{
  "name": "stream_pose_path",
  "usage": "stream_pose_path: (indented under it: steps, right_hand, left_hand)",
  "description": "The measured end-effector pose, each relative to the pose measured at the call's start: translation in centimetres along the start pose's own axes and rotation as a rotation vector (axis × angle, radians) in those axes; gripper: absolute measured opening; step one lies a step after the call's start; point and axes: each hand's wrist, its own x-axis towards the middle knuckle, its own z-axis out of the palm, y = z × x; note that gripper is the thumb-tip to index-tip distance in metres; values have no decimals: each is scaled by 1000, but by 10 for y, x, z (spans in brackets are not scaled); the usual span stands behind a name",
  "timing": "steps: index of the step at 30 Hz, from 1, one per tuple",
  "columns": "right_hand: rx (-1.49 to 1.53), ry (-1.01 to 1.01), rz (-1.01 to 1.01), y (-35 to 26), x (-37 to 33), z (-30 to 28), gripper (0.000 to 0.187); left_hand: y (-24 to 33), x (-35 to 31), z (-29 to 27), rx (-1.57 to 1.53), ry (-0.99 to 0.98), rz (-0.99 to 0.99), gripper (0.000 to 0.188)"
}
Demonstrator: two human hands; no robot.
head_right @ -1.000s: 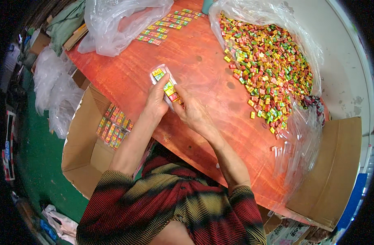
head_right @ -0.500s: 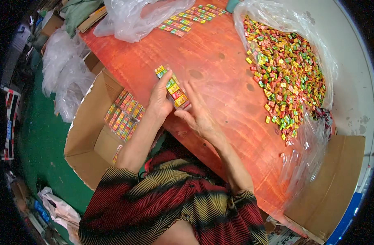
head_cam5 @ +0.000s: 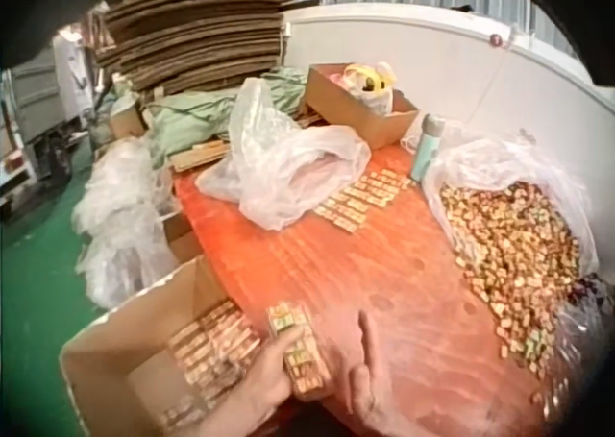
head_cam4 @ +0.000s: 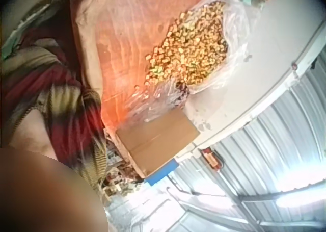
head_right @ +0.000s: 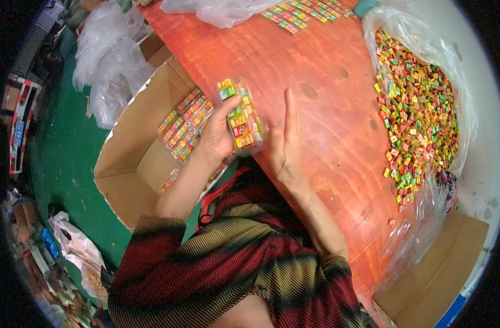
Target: The recorder is packing small rectangular items into clear plastic containers and then placing those containers into a larger cardboard shipping box.
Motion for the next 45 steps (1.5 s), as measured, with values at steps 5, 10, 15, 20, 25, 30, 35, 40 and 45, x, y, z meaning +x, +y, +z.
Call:
stream_pose_path:
  steps: [5,10,15,20,25,30,35,40,45]
  right_hand:
    - [264,-142,145,-23,-3,5,65]
    - [95,-534,-32,15,9,5,49]
    - [40,-841,-2,-5,-7,8,30]
    - [7,-839,245,-20,-18,4,44]
    - [340,-691,224,1,-14,8,74]
    - [377,-632,303,-1,-10,1,66]
    - [278,-669,404,10,-26,-7,61]
    - [187,-605,521,1,-35,-7,56]
    - [139,-624,570,-3,-39,3,51]
  left_hand:
    - [-1,-43,-13,181,-24,12,32]
    - [-16,-94,-22,370,-123,-209,55]
    - [-26,-121,-33,372,-107,-203,55]
    - [-24,-128,-37,367,-86,-290,53]
    - [15,-123,-55,387,83,-168,47]
    - [93,-105,-202,577,222,-33,63]
    - [123,-110,-367,870,415,-186,76]
    - [103,-95,-417,1193,546,-363,84]
    - [75,-104,-495,1408,622,-481,79]
